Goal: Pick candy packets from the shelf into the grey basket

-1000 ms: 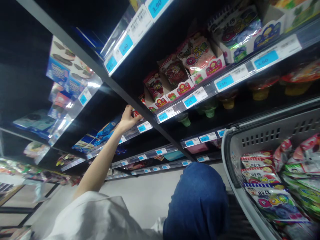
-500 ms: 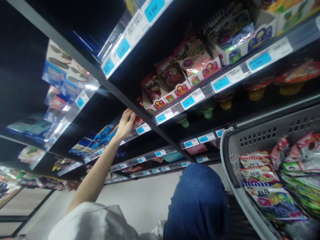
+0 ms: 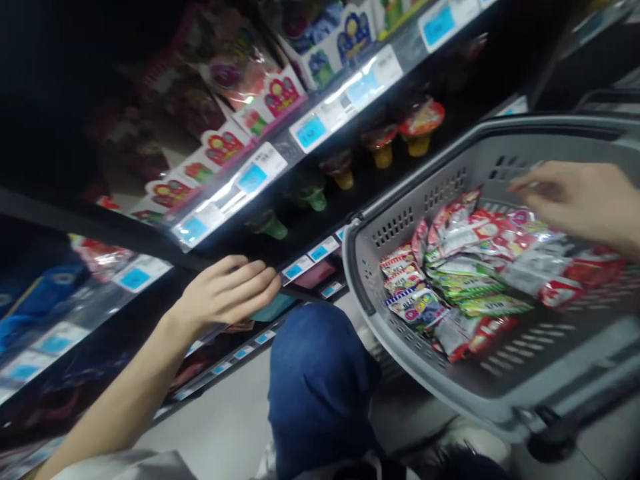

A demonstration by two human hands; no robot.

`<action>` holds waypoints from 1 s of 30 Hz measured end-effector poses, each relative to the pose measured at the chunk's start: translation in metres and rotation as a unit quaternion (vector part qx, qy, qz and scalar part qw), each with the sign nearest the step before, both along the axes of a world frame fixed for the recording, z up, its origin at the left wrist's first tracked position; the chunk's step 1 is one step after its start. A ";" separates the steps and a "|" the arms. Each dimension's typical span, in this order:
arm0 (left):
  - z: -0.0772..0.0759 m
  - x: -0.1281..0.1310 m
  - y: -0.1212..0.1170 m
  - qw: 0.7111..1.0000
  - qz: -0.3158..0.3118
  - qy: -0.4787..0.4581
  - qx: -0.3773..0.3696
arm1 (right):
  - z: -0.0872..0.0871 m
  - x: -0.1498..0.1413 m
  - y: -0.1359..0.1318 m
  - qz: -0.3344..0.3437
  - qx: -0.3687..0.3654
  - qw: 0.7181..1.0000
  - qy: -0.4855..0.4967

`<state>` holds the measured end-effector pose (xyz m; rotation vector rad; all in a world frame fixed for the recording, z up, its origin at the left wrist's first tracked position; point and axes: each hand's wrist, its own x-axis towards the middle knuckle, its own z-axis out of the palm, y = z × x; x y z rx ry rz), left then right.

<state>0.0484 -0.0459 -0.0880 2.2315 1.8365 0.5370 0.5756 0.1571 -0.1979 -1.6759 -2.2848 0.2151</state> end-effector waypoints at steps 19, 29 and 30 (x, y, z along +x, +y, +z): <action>-0.158 0.287 0.258 0.795 -0.502 0.336 0.060 | -0.011 0.003 0.007 0.129 -0.018 0.991 -0.024; -0.131 0.292 0.263 0.833 -0.486 0.243 0.103 | -0.028 0.006 0.016 0.140 -0.048 0.986 0.075; -0.121 0.291 0.260 0.849 -0.477 0.208 0.091 | -0.028 0.007 0.016 0.142 -0.061 0.984 0.092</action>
